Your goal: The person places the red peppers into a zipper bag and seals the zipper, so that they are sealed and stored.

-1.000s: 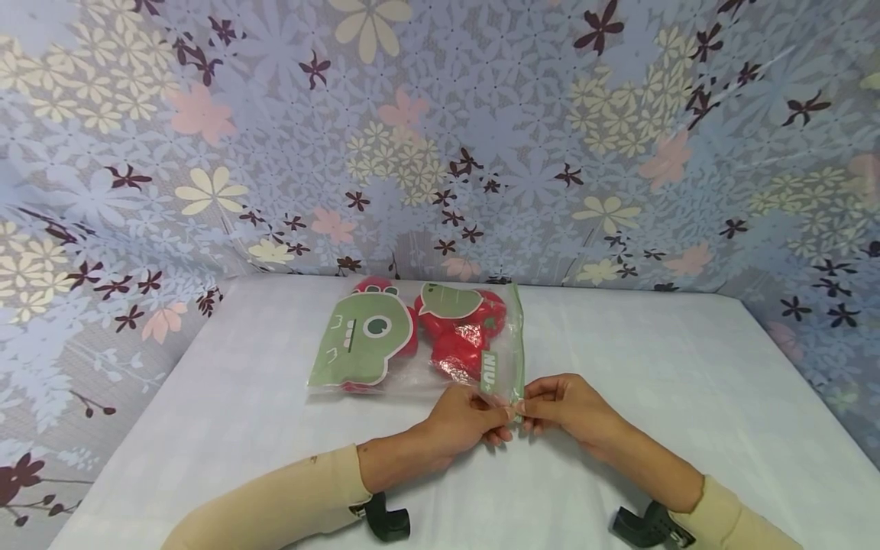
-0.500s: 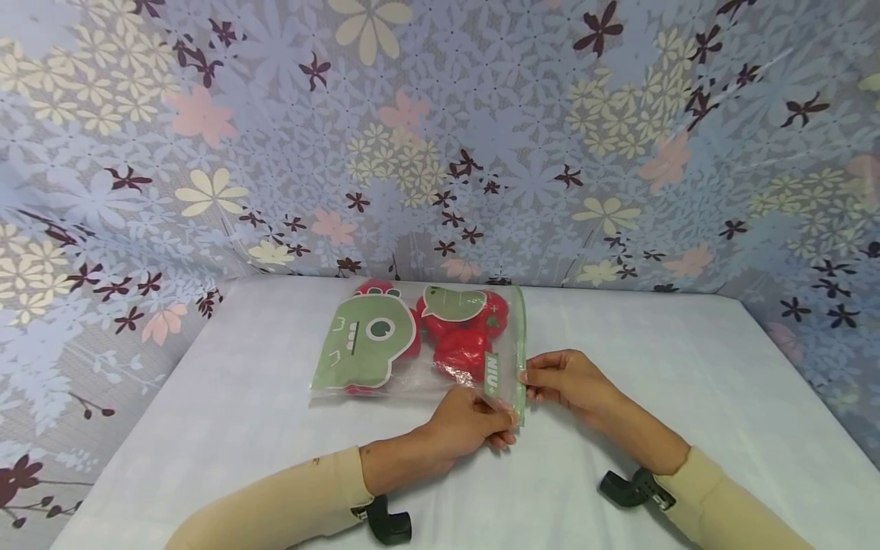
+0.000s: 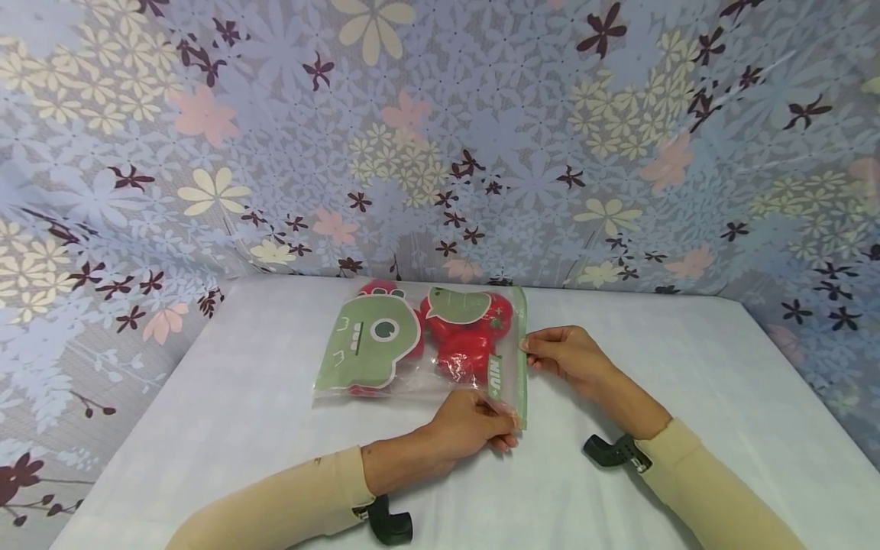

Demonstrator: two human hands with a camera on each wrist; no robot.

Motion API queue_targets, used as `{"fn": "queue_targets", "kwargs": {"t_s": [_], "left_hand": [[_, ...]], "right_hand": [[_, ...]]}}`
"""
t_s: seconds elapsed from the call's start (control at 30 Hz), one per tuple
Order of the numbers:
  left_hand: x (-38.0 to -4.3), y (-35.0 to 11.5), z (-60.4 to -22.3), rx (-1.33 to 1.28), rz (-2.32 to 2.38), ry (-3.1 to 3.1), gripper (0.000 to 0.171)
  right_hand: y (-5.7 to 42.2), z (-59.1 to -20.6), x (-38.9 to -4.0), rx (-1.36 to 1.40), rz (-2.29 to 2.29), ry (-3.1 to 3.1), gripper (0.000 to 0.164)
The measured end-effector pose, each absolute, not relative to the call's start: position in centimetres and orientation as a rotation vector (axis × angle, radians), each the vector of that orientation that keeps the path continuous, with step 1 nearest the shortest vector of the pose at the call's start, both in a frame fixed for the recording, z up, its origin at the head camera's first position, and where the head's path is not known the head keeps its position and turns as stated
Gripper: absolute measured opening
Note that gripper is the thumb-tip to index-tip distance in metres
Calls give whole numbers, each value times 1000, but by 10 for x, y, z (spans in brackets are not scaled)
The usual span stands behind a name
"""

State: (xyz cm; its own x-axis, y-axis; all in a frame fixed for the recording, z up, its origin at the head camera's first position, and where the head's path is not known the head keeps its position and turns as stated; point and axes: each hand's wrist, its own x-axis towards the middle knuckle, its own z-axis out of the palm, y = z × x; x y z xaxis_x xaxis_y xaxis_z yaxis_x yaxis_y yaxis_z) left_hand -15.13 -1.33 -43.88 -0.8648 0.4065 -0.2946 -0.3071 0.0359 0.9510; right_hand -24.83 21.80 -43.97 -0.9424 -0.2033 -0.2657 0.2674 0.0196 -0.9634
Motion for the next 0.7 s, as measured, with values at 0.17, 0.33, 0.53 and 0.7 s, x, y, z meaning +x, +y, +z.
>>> {"fn": "queue_targets", "kwargs": {"t_s": [0.17, 0.33, 0.53, 0.7], "left_hand": [[-152, -13, -439, 105, 1869, 1828, 9], [-151, -12, -438, 112, 1884, 1825, 9], [-150, -12, -436, 101, 1896, 1814, 10], [-150, -13, -435, 90, 1882, 1819, 10]], "right_hand": [[219, -440, -260, 68, -2023, 1983, 17], [220, -442, -270, 65, -2044, 2004, 27], [221, -443, -280, 66, -2093, 2009, 27], [223, -445, -290, 90, -2144, 1998, 15]]}}
